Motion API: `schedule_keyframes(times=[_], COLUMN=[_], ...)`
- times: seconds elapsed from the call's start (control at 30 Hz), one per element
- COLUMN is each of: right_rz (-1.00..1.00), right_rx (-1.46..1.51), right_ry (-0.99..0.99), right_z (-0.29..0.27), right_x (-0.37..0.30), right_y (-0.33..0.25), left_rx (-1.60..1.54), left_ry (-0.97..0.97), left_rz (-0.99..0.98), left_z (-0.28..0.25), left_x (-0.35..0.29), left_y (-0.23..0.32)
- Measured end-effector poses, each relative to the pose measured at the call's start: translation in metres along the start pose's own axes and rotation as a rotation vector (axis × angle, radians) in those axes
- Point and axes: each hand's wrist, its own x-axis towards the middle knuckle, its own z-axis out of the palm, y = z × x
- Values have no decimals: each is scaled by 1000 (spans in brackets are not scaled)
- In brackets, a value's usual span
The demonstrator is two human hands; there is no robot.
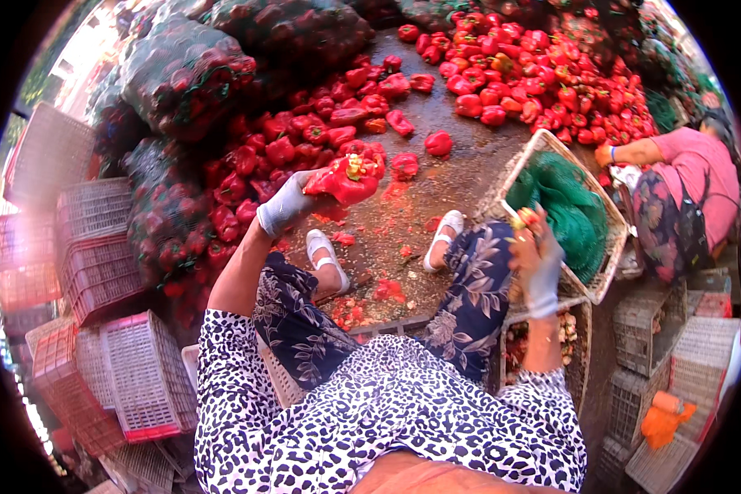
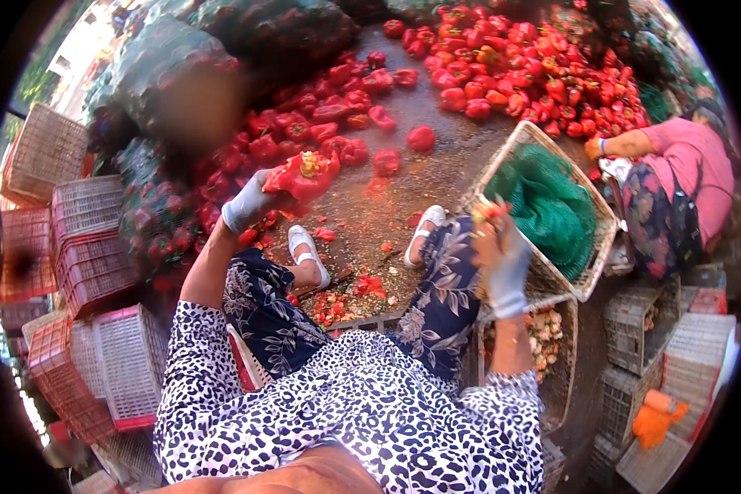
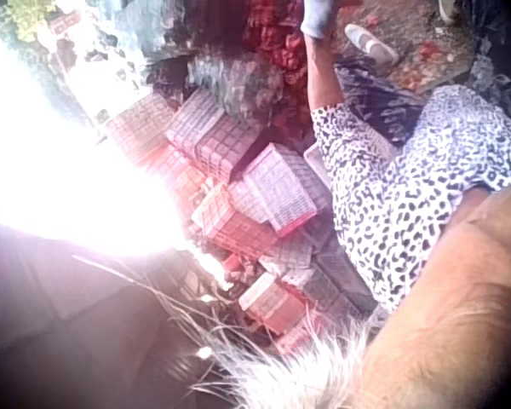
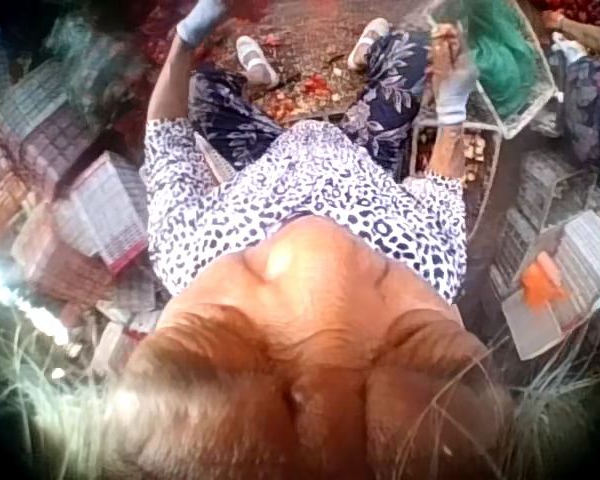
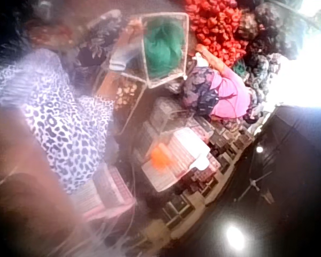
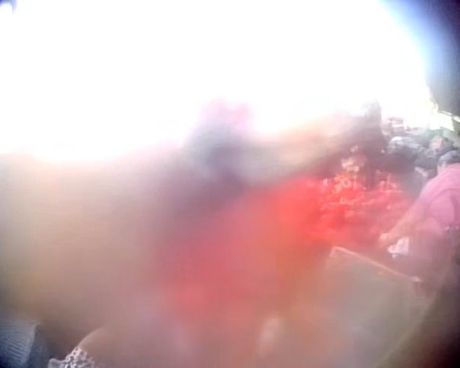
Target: The person is removing the stems and seeds from red peppers using a knife by hand, placing the processed peppers into a white crate.
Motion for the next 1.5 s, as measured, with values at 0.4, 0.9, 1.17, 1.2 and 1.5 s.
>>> schedule_keyframes(times=[0.4,0.9,1.17,1.2,1.5], right_rz=[134,146,176,-132,252], right_rx=[-417,-65,141,72,430], right_ry=[-57,-1245,-941,-760,-214], right_z=[-135,109,123,133,164], right_x=[-56,34,21,36,65], right_y=[8,-52,-20,35,45], left_rx=[113,242,108,78,19], left_ry=[-373,-433,-285,-273,-6], left_rz=[53,-44,-140,-155,-25], left_z=[52,51,52,54,40], left_x=[9,5,12,15,12], left_y=[17,-11,-26,-27,-60])
